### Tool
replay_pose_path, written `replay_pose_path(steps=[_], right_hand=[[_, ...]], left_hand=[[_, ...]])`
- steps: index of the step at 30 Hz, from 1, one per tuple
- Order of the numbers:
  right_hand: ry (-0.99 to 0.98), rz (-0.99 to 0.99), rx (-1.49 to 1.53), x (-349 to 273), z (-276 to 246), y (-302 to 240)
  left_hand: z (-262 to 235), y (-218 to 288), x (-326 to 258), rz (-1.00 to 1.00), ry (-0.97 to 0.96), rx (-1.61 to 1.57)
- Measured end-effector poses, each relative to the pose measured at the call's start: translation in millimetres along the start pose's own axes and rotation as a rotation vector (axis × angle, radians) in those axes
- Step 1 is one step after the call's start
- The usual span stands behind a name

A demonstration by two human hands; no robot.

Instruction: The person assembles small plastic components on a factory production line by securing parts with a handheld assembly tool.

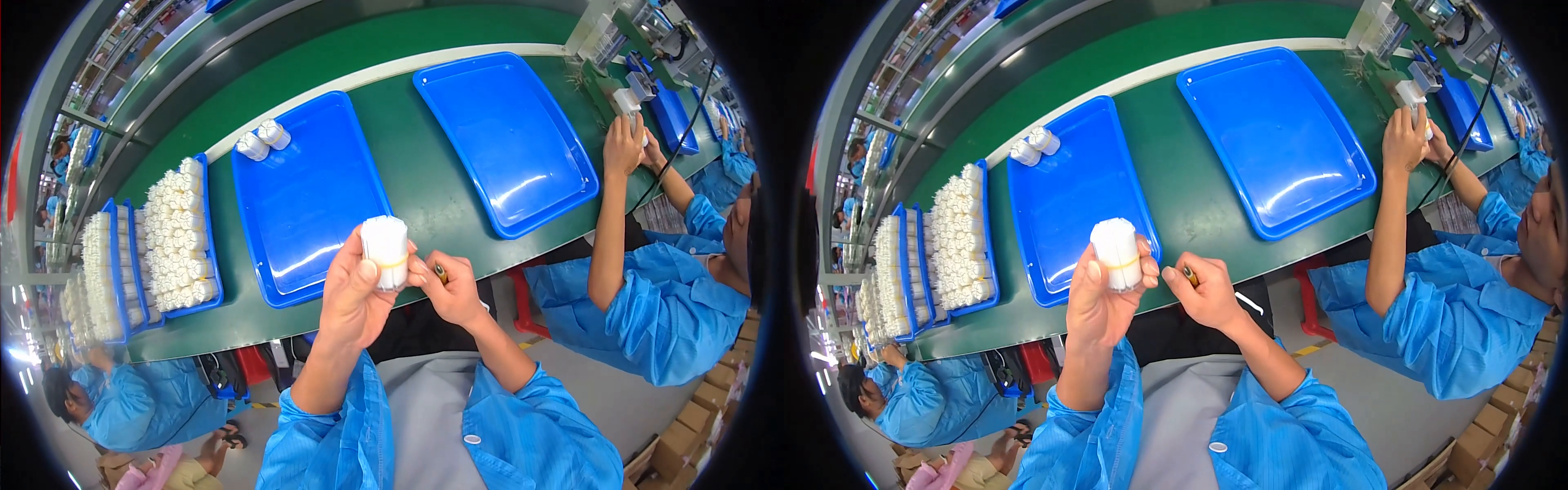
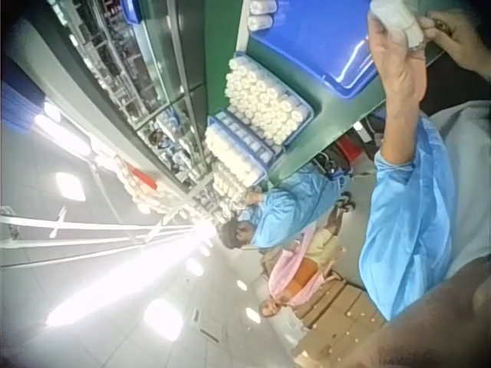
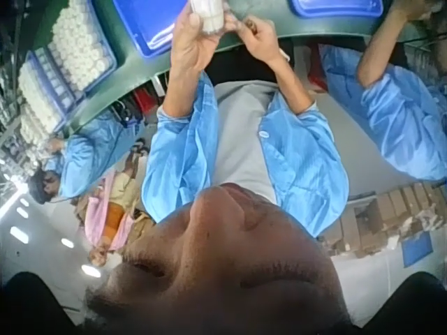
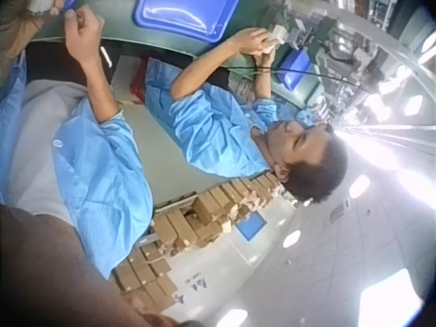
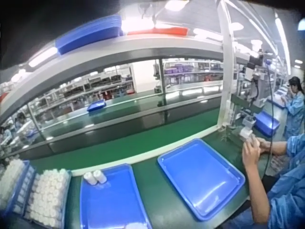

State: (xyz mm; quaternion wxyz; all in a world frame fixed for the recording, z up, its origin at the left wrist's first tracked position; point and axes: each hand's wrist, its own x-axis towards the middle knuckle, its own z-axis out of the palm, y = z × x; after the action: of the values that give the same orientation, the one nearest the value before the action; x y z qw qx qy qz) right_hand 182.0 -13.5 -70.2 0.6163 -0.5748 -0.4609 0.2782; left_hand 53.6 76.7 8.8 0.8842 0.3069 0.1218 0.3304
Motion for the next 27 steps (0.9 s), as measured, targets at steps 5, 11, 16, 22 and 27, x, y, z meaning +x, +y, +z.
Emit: replay_pose_path(steps=[5,11,16,22,27], right_hand=[[-0.019,0.115,0.103,-4.2,-1.1,2.9],[-0.027,0.074,0.03,-1.6,-4.1,-5.5],[-0.005,0.061,0.032,-0.2,-2.4,-2.7],[0.001,0.055,0.012,-1.5,-1.8,2.0],[0.009,0.022,0.032,-0.4,-1.8,1.3]], left_hand=[[19.8,-3.7,-12.7,-0.009,0.01,0.106],[21.3,-4.5,-20.2,-0.028,0.0,0.093],[21.8,-2.7,-22.5,-0.05,-0.013,0.085],[24.3,-1.8,-27.3,-0.088,-0.009,0.062],[25.1,-2.5,-27.3,-0.094,-0.041,0.044]])
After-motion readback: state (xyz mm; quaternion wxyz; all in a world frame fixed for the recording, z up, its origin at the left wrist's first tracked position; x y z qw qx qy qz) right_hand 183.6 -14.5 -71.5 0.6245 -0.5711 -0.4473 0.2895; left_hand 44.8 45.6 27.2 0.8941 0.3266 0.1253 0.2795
